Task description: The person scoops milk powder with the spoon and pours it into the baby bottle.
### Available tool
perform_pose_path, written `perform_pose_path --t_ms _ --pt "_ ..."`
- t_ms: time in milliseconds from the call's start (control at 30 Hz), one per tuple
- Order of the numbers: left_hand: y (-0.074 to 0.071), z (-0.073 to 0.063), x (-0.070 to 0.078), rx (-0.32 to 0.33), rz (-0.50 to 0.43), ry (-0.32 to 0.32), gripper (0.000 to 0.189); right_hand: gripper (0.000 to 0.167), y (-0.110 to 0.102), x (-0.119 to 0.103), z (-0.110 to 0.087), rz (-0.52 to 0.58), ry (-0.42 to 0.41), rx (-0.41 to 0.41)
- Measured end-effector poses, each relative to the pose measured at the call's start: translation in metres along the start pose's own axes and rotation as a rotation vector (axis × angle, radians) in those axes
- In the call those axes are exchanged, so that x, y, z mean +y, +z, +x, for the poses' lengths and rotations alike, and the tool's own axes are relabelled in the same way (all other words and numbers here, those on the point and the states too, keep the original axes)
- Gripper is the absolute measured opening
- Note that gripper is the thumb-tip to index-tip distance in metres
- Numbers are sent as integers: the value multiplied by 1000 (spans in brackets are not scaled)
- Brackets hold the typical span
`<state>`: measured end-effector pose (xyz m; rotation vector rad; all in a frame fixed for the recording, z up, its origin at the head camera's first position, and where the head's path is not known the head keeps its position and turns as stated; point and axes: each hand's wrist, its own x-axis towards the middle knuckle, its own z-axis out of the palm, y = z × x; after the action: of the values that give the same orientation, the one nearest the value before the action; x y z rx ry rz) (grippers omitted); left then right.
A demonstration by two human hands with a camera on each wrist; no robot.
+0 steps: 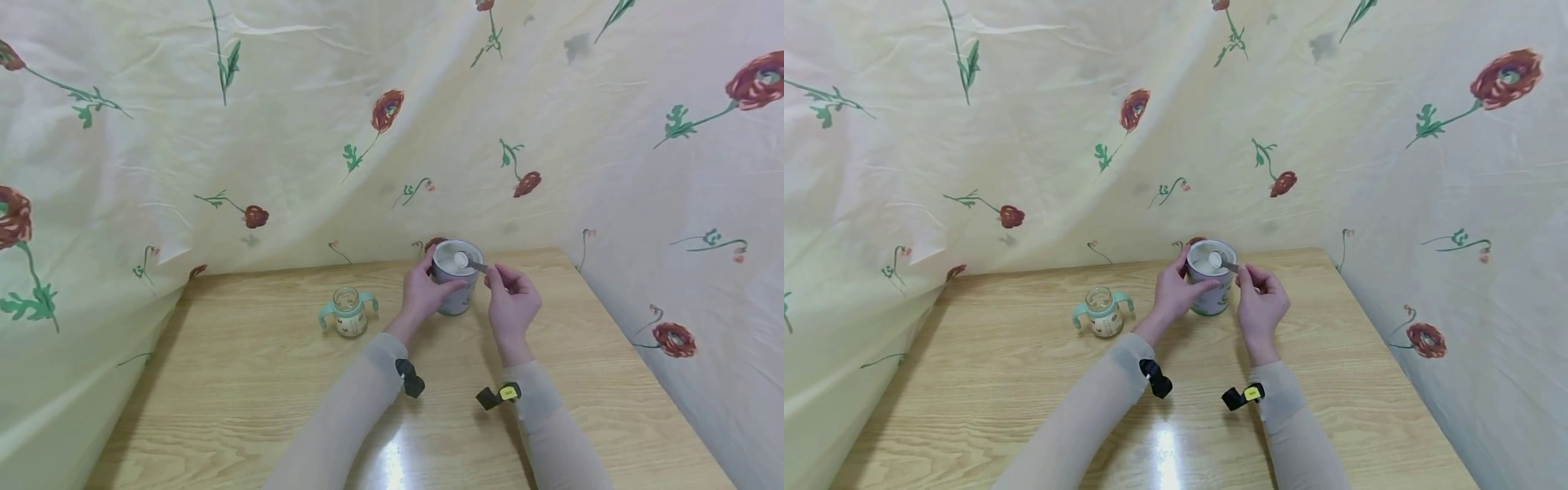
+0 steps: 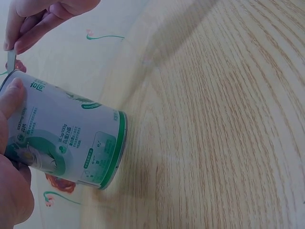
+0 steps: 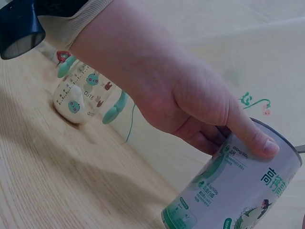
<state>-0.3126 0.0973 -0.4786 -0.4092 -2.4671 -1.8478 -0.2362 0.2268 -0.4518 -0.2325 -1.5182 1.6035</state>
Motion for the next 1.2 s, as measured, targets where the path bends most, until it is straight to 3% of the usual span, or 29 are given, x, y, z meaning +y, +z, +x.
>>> perform_pose_path --t_ms 233,633,800,1067,1200 --pt "0 0 -1 -3 23 0 99 15 0 0 0 9 21 4" --pt "0 -1 0 -3 22 2 99 19 -8 29 8 18 80 8" --pt "-3 -1 0 -6 13 -4 99 25 -8 29 9 67 168 -4" --pt "-5 -1 0 -36 48 25 102 26 -8 24 10 237 405 35" --pt "-6 -2 3 -53 64 29 105 22 -7 22 10 257 441 44"
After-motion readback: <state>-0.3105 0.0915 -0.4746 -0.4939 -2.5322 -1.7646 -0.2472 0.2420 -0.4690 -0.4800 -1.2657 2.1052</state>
